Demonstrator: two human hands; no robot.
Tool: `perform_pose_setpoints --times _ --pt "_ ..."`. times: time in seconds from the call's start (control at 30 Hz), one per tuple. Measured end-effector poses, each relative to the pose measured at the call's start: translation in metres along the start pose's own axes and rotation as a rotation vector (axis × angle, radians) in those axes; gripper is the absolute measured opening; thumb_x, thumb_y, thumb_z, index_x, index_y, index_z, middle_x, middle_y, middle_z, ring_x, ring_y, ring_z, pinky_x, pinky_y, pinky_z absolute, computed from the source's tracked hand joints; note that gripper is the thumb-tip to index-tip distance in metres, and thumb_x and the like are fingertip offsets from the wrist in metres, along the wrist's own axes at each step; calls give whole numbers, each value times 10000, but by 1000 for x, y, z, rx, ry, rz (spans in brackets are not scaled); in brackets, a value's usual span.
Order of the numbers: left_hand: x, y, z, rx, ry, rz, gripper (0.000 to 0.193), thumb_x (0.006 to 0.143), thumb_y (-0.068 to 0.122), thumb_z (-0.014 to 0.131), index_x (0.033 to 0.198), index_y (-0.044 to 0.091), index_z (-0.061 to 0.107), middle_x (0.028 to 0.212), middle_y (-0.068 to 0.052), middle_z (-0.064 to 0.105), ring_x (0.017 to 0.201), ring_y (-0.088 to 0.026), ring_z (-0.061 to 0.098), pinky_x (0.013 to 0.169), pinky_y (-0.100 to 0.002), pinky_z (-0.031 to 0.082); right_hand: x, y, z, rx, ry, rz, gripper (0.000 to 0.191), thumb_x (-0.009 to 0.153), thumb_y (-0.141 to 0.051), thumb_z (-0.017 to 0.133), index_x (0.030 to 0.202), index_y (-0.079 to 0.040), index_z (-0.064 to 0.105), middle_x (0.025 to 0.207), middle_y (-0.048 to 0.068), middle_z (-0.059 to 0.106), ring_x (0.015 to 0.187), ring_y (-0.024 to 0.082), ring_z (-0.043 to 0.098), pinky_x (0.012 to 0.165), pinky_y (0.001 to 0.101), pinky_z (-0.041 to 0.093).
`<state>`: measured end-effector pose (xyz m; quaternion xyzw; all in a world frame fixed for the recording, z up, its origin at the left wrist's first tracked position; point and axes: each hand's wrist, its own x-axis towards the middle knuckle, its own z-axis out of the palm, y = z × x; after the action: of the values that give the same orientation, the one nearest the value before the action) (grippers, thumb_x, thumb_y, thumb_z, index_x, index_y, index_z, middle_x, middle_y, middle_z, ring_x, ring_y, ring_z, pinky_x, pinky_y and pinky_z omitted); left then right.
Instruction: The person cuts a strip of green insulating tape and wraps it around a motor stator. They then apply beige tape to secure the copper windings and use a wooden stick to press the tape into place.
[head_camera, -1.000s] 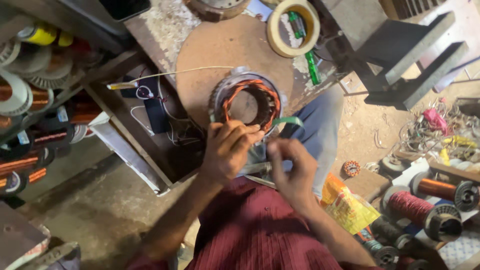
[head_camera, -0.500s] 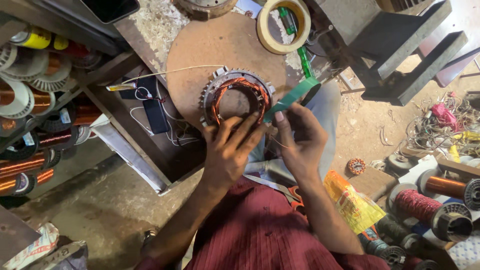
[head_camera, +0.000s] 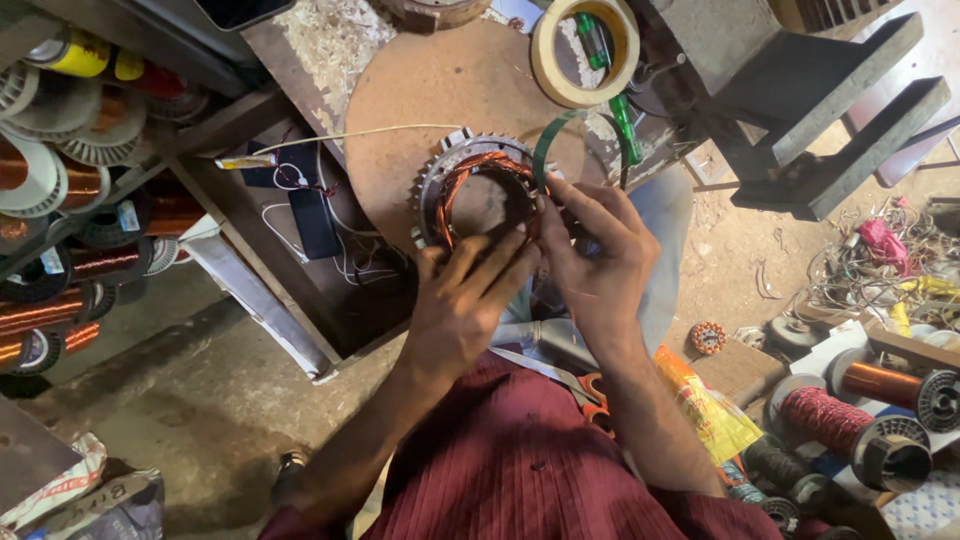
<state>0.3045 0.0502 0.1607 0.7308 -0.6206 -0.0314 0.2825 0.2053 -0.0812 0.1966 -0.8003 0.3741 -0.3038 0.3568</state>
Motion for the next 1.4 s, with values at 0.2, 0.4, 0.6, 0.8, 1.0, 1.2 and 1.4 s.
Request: perform_pose_setpoints --times 0.2,0.4,0.6,0.8,1.0,1.2,1.4 --pt "39 -21 -26 -146 353 -22 194 930 159 769 1116 134 723 1080 14 669 1031 -215 582 908 -425 445 -4 11 17 71 36 72 448 950 56 740 1344 -9 537 1019 78 690 858 93 673 697 225 602" --pt "85 -54 -33 9 76 79 210 841 57 732 1050 45 718 1077 -76 698 1056 -254 647 884 -372 545 -5 13 28 63 46 71 508 932 28 772 1318 -10 444 974 83 675 805 113 661 638 237 547" --pt "94 -67 -24 -62 73 171 276 800 43 706 1070 13 759 1070 -61 736 973 -240 673 817 -352 576 2 -2 17 -160 11 -50 270 960 14 759 1215 -22 675 954 112 654 781 167 660 683 292 527" --pt "86 -69 -21 -62 124 125 391 845 19 689 1205 128 795 1275 -30 720 987 -209 659 813 -322 571 21 -7 10 -162 -75 78 133 934 -19 772 1067 -27 774 844 100 597 690 202 590 630 325 464" --pt "88 -52 -30 -68 83 82 291 852 47 676 1106 126 794 1316 -55 681 1017 -230 666 817 -359 577 23 -3 -8 -292 -128 -227 155 909 -40 715 1063 -18 726 1140 212 624 1027 361 608 900 404 490" --pt "84 -42 -30 -197 184 7 415 891 -4 720 1292 99 695 1138 -71 692 1014 -254 691 839 -380 585 -20 23 -6 138 -152 133 382 1110 -100 467 1479 -4 495 1455 221 615 1331 320 620 1142 388 469" --pt "102 -41 -18 -297 -27 -69 365 863 -7 760 1196 126 690 964 -67 751 888 -248 718 719 -376 572 -88 7 -3 112 -151 86 525 1041 -81 546 1523 64 399 1483 283 545 1381 311 557 1126 392 448"
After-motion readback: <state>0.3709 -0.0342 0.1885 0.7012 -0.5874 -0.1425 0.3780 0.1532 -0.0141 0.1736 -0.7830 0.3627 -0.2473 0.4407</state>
